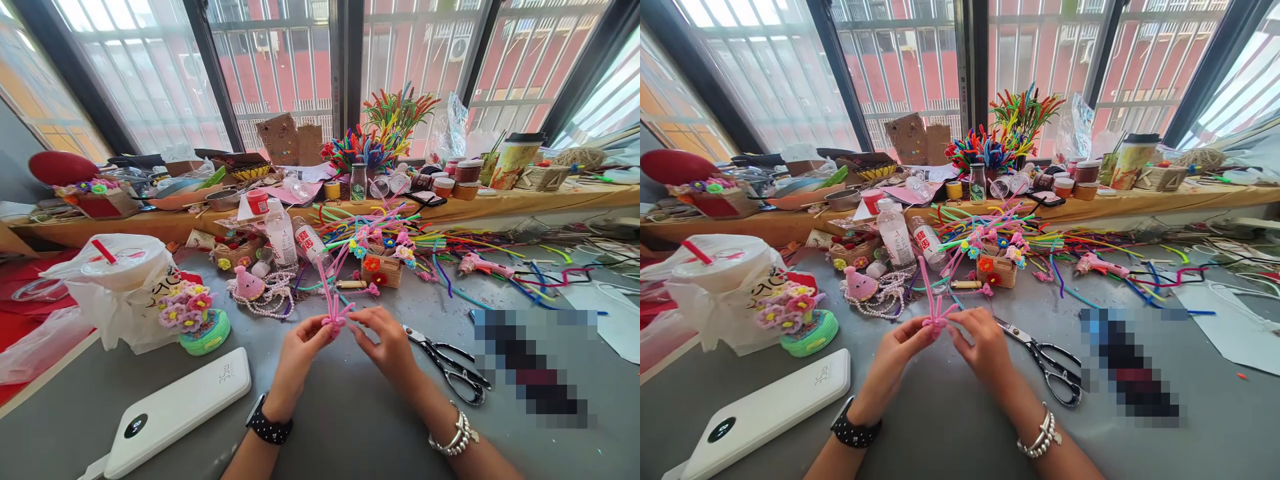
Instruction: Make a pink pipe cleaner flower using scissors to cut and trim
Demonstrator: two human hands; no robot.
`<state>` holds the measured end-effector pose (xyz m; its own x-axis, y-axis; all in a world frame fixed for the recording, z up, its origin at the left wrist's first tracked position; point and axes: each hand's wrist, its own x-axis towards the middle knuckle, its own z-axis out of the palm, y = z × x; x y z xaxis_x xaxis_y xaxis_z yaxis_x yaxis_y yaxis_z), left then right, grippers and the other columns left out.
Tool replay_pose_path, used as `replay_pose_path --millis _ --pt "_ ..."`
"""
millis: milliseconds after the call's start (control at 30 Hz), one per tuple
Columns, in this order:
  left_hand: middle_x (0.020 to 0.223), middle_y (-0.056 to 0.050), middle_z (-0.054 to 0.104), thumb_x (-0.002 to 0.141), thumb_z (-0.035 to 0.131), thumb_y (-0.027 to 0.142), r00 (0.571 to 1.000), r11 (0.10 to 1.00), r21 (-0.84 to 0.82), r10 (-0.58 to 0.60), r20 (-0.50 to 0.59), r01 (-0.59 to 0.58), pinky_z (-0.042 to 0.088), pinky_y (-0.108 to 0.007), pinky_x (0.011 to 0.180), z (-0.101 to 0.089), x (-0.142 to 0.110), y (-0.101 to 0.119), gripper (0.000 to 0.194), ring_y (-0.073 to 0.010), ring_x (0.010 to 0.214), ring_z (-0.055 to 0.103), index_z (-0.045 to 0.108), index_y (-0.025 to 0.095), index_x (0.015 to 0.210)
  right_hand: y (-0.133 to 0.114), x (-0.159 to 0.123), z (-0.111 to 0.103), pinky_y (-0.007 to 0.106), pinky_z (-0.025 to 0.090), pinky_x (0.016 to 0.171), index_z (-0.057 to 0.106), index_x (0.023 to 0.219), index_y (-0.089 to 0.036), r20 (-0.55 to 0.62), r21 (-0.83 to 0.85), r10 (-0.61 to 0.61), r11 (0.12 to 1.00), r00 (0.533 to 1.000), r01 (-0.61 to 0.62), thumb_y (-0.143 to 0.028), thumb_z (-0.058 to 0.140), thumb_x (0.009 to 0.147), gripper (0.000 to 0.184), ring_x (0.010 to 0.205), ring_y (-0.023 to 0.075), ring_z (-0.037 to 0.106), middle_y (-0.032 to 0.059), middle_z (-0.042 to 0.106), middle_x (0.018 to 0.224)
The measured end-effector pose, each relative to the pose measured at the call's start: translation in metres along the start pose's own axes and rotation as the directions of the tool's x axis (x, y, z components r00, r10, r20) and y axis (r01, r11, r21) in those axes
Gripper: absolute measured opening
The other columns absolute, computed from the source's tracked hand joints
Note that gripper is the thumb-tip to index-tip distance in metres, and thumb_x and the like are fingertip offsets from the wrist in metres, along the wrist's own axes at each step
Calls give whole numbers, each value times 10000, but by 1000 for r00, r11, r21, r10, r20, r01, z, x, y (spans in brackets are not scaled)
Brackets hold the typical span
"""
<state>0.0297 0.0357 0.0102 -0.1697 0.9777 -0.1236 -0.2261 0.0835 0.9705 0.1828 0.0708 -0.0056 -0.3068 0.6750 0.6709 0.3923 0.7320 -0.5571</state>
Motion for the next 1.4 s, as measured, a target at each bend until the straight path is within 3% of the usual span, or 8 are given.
replay_pose_path --millis 100,200,333,567,833,967,1200,1400 --pt "787 -45 695 607 673 252 993 995 47 91 -75 -88 479 -276 737 -5 3 2 222 -171 748 616 661 144 801 5 4 -9 296 446 657 570 898 -197 -74 21 160 987 984 -159 -243 472 803 144 709 167 542 43 609 797" --pt "797 -38 696 612 666 257 982 991 34 135 -130 -131 480 -277 745 -8 5 2 221 -170 762 617 654 150 805 11 6 -14 291 447 642 570 865 -192 -74 3 224 975 972 -224 -250 456 807 140 707 170 544 45 605 776" --pt "771 -39 688 595 674 271 966 986 7 164 -198 -166 485 -303 753 -9 6 2 256 -173 744 619 651 136 811 15 6 -10 295 441 638 580 840 -187 4 -56 182 982 983 -182 -193 442 789 147 699 177 545 45 602 744" --pt "806 -46 689 608 667 258 978 992 7 127 -167 -128 488 -287 748 -7 5 3 245 -169 763 614 640 132 817 15 4 -6 293 438 651 577 813 -176 64 -100 189 978 980 -182 -146 455 763 135 717 177 541 41 601 746" --pt "786 -52 695 593 672 264 984 994 6 108 -143 -108 487 -296 744 -5 2 5 254 -186 771 616 647 131 808 25 46 -40 274 450 659 581 855 -168 -9 -277 164 947 986 -160 -177 437 781 163 713 165 571 51 630 818" --pt "800 -62 696 591 674 268 986 994 6 107 -125 -107 488 -297 736 -5 2 6 250 -197 786 615 649 131 798 44 79 -45 270 435 719 571 952 -135 96 -633 159 772 983 -63 -103 454 760 227 822 185 571 84 634 897" --pt "783 -54 695 608 669 272 989 994 15 107 -100 -106 488 -282 735 -5 2 5 239 -188 783 615 651 139 805 71 96 -28 306 410 580 612 750 -104 162 -783 202 622 966 1 48 402 719 261 734 243 575 170 621 797" --pt "786 -51 693 608 671 273 989 995 27 94 -112 -91 490 -270 727 -2 -1 7 245 -179 764 615 646 134 808 77 81 -34 300 396 587 588 819 -87 202 -819 161 569 966 76 28 375 752 251 770 246 549 165 596 842"
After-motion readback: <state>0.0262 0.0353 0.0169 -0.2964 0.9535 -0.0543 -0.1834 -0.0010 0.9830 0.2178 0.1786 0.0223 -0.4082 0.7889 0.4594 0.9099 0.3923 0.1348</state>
